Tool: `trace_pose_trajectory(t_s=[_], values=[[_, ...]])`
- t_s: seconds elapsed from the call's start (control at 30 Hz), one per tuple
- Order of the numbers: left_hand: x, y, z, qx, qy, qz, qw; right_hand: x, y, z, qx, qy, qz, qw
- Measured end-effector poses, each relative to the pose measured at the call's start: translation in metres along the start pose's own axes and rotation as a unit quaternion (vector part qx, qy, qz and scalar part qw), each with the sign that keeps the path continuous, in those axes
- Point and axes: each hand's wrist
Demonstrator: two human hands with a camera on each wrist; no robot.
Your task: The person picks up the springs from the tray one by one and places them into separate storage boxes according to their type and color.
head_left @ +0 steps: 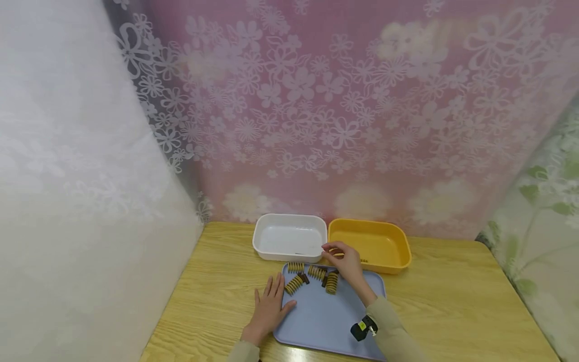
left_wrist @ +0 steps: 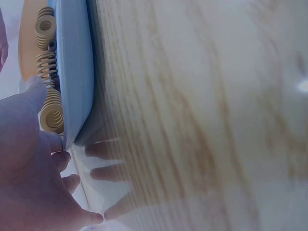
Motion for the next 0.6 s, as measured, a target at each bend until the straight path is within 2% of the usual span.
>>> trace_pose_trajectory(t_s=[0.27,0.47,0.6], values=[[0.007,-0.002,0.000,0.001,0.012,0.013,0.9998,-0.019,0.012,0.022,0.003,0.028,-0.002,0.9996],[0.006,-0.002,-0.001,-0.006,0.000,0.012,0.9999,-0.035,0.022,0.040,-0.005,0.041,0.021,0.9989],[0.007,-0.002,-0.001,-0.011,-0.008,0.008,0.9999,-0.045,0.030,0.050,-0.025,0.064,0.044,0.9967]])
Point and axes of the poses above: each hand's wrist, its own z-axis away from the middle knuckle, its own x-axis out of the palm, y = z × x, and after that the axes turned 9 degrees about -z, right-handed
